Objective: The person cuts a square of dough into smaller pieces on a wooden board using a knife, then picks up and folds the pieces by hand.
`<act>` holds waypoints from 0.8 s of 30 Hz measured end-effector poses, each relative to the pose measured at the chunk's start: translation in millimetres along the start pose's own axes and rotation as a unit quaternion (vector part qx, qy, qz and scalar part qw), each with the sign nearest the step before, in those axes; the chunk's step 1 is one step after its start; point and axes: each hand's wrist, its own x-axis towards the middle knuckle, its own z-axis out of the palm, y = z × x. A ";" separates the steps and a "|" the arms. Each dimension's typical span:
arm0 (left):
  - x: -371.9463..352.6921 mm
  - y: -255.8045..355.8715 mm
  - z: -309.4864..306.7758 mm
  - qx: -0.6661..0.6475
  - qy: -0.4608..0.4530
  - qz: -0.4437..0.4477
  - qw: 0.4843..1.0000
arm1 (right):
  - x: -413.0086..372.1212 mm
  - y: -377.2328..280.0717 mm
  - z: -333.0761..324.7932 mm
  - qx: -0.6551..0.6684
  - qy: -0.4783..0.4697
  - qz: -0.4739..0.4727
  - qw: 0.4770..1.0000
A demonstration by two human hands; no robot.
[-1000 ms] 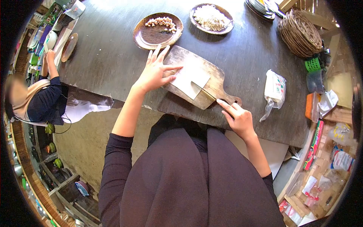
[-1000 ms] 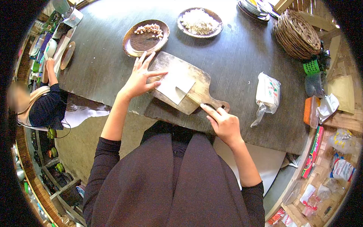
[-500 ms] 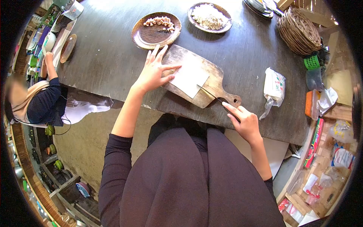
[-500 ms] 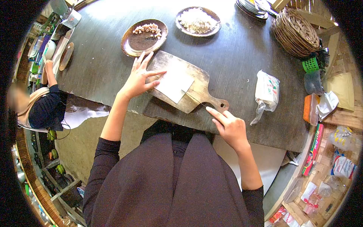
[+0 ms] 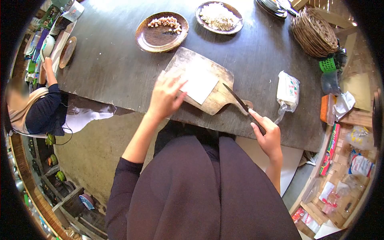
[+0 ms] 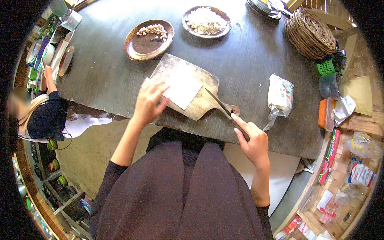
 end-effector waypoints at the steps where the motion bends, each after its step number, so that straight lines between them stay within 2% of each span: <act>1: -6.1 10.5 3.4 -0.039 -0.017 0.010 0.999 | 1.9 -0.2 4.2 0.014 0.002 0.003 1.000; 3: -14.0 30.7 4.8 -0.058 -0.048 0.005 0.997 | 7.3 -2.5 12.0 0.028 0.002 0.005 1.000; 6: -12.7 42.2 11.7 -0.042 -0.026 -0.017 0.999 | 17.6 -6.8 23.4 0.021 -0.011 0.013 1.000; 8: -12.1 41.8 13.6 -0.018 -0.031 -0.021 0.999 | 24.5 -8.4 32.2 0.070 0.031 -0.016 0.997; 11: -9.7 42.1 12.3 -0.007 -0.041 -0.019 0.999 | 29.7 -10.5 40.3 0.096 0.043 -0.029 0.994; 17: -6.5 40.3 16.1 -0.009 -0.062 -0.025 0.998 | 37.1 -20.7 35.4 0.065 -0.002 0.010 0.998; 20: -4.4 40.5 21.0 -0.004 -0.034 -0.014 0.999 | 42.4 -19.6 39.5 0.068 0.030 -0.031 0.997; 24: -7.7 41.8 18.3 -0.004 -0.040 -0.015 0.999 | 46.8 -19.2 40.6 0.072 0.023 -0.023 0.997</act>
